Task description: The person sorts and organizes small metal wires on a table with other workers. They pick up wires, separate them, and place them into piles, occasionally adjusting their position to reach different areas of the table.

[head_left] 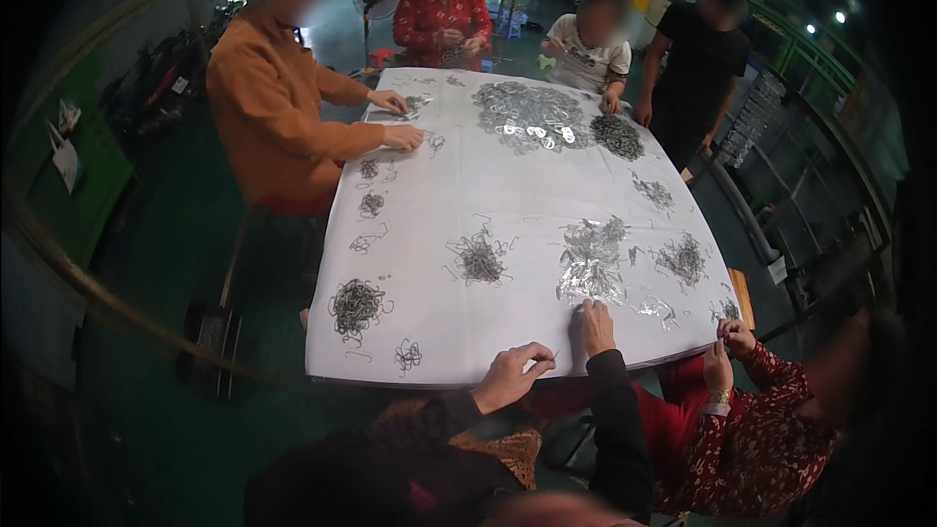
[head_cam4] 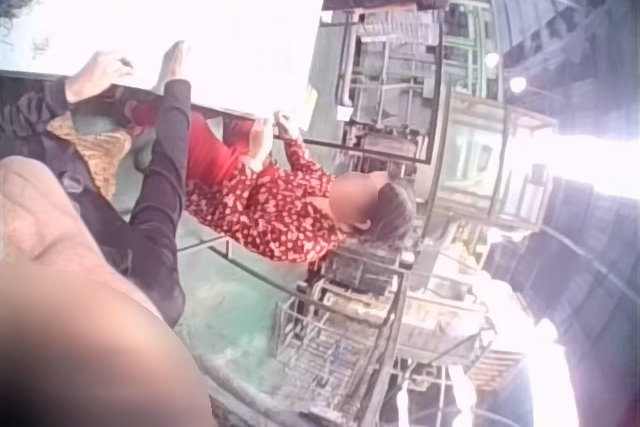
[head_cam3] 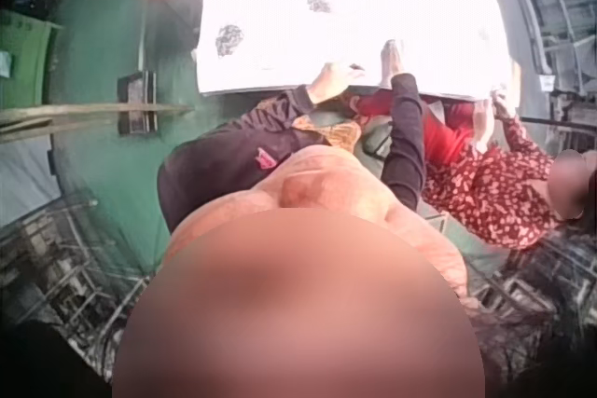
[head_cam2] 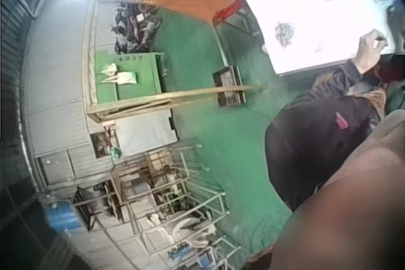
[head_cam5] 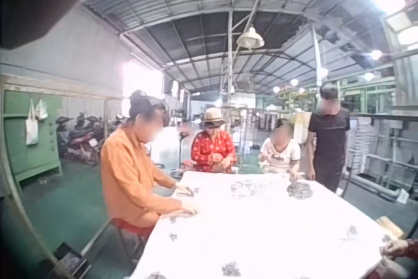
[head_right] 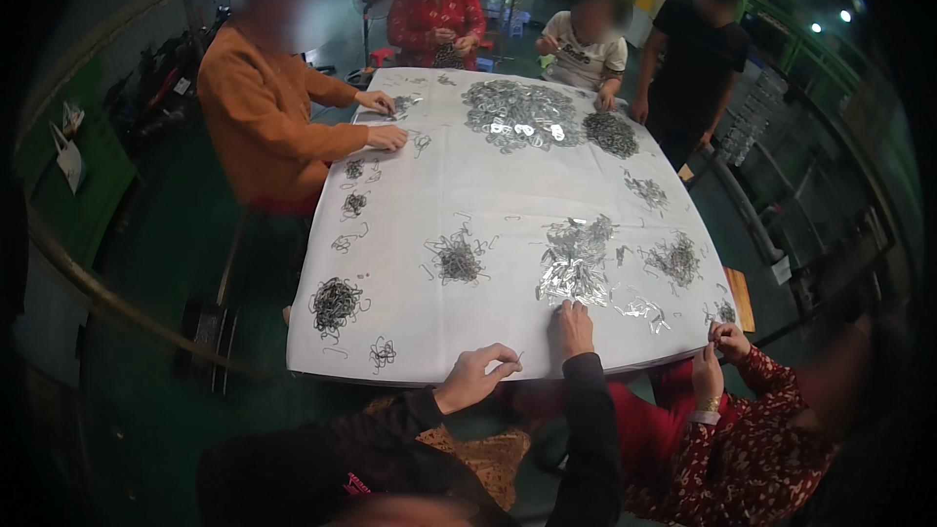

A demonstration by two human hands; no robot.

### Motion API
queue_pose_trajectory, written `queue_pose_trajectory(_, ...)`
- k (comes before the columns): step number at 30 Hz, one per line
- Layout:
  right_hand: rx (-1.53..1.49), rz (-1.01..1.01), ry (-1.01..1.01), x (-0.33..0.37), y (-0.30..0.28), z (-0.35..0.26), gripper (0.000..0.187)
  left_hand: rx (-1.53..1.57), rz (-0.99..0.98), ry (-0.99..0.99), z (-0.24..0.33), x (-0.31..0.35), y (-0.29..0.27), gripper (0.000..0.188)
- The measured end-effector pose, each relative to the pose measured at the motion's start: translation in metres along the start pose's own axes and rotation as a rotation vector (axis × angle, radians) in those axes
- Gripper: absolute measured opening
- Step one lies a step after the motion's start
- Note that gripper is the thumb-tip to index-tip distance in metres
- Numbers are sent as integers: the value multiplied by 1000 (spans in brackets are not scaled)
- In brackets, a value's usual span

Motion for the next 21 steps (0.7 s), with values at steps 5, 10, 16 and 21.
queue_pose_trajectory(5,-36,3,35,4,-5,5,18,-29,-20,78,3,-4,5,12)
queue_pose_trajectory(10,-935,167,372,24,-69,-19,15,26,-86,-9,4,-6,7,10)
queue_pose_trajectory(16,-1232,181,500,91,-144,-77,23,-75,-189,28,-13,-7,20,10)
queue_pose_trajectory(21,-1411,195,627,108,-155,-88,28,-51,-218,98,-13,0,23,10)
Point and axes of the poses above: each hand's wrist, its own x-axis away from the middle knuckle, its own y-axis out of the palm, z = x × y, the point moved 3 cm from there along -x, towards the middle knuckle, and after that the axes turned 2 degrees about x, right-handed, at the moved point
